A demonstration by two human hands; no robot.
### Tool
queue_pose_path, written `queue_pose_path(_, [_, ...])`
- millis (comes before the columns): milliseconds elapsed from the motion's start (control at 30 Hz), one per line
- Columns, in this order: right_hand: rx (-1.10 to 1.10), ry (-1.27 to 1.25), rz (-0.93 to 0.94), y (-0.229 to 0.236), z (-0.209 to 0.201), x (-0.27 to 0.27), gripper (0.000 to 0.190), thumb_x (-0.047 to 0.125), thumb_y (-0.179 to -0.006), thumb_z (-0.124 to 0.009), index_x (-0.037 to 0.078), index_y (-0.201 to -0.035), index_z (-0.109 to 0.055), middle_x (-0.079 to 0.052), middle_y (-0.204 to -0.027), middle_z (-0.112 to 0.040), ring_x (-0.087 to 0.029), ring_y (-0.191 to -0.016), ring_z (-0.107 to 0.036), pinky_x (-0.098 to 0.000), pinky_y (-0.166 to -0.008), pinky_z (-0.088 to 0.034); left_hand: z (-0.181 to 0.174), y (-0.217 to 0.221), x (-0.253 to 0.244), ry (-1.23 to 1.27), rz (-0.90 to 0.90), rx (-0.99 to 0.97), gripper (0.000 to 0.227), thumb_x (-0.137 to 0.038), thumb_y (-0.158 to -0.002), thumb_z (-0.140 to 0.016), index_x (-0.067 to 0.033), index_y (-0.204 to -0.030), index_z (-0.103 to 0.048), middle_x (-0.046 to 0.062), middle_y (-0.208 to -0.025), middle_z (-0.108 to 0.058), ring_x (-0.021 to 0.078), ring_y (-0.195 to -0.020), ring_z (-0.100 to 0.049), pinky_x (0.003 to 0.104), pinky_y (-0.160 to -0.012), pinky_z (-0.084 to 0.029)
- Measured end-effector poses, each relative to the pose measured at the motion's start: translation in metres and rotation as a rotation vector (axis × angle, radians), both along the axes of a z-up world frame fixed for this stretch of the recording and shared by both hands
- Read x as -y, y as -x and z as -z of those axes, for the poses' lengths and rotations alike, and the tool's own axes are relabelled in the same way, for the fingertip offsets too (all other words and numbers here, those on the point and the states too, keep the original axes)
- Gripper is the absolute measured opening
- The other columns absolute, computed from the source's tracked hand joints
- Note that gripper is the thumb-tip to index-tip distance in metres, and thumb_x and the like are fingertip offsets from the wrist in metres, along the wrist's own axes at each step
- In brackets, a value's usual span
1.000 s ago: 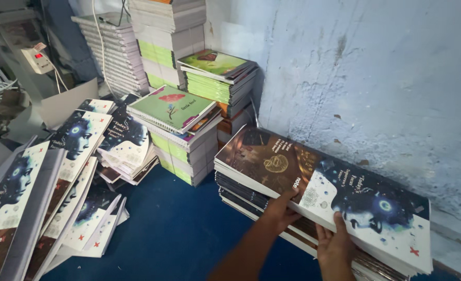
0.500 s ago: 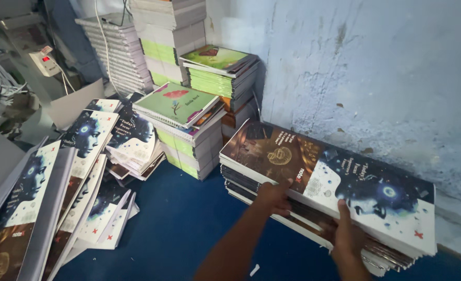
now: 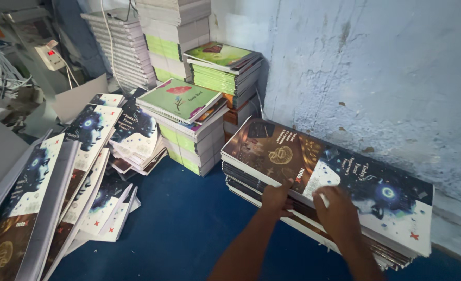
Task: The person picks up loose notebooks from a pile on the floor and places them into a neat stack. The person repeatedly gathers notebooks and adds them to the growing stack.
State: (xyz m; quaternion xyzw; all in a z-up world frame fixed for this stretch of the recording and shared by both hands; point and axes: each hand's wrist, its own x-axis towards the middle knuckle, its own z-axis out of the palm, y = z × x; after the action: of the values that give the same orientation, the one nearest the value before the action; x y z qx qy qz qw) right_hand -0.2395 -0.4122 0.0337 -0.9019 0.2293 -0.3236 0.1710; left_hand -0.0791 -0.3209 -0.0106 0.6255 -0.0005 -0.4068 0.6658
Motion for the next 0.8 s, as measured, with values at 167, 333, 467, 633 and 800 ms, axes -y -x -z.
queue_pose_path(167, [-0.179,0.275,0.044,-0.021,-0.010,0.014,0.032,0.031,-0.088,-0.063,0.012,-0.113,-0.072,-0.013,-0.116,-0.067,-0.035,-0.108,-0.063,-0.0524,-0.092,-0.051,0.007,-0.001,0.001,-0.012,-0.027,-0.028,0.066,-0.050,-0.084,-0.077,0.0072,-0.116,-0.066,0.026,-0.098,-0.070,0.0385,-0.083,-0.072,0.057,-0.066,-0.064])
queue_pose_path(333, [-0.330,0.320,0.157,-0.028,-0.002,0.006,0.027,0.030,-0.089,-0.060,0.013,-0.107,-0.071,-0.010,-0.109,-0.068,-0.033,-0.104,-0.064,-0.0519,-0.090,-0.053,0.014,0.001,0.003,0.024,-0.029,-0.033,0.059,-0.049,-0.086,-0.077,0.0032,-0.112,-0.067,0.023,-0.095,-0.069,0.0357,-0.079,-0.071,0.055,-0.065,-0.063])
queue_pose_path(467, [-0.295,0.319,0.144,-0.033,0.002,0.009,0.023,0.028,-0.089,-0.060,0.011,-0.100,-0.070,-0.012,-0.105,-0.068,-0.035,-0.101,-0.065,-0.0512,-0.086,-0.055,0.018,0.003,0.003,0.045,-0.034,-0.052,0.054,-0.048,-0.086,-0.076,0.0007,-0.108,-0.067,0.019,-0.090,-0.068,0.0334,-0.074,-0.070,0.053,-0.062,-0.061])
queue_pose_path(633, [-0.260,0.317,0.103,-0.031,0.010,0.018,0.024,0.028,-0.086,-0.062,0.010,-0.099,-0.070,-0.014,-0.102,-0.068,-0.036,-0.098,-0.065,-0.0515,-0.085,-0.055,0.021,0.004,0.003,0.046,-0.055,0.003,0.057,-0.049,-0.085,-0.078,0.0038,-0.103,-0.069,0.018,-0.085,-0.069,0.0322,-0.070,-0.070,0.052,-0.060,-0.062])
queue_pose_path(800, [-0.345,0.306,0.064,-0.039,0.000,0.031,0.027,0.033,-0.085,-0.065,0.014,-0.102,-0.071,-0.014,-0.103,-0.069,-0.035,-0.101,-0.067,-0.0481,-0.091,-0.056,0.021,0.006,0.004,0.042,-0.076,-0.032,0.056,-0.048,-0.085,-0.078,0.0043,-0.103,-0.067,0.019,-0.086,-0.069,0.0316,-0.072,-0.069,0.056,-0.064,-0.063])
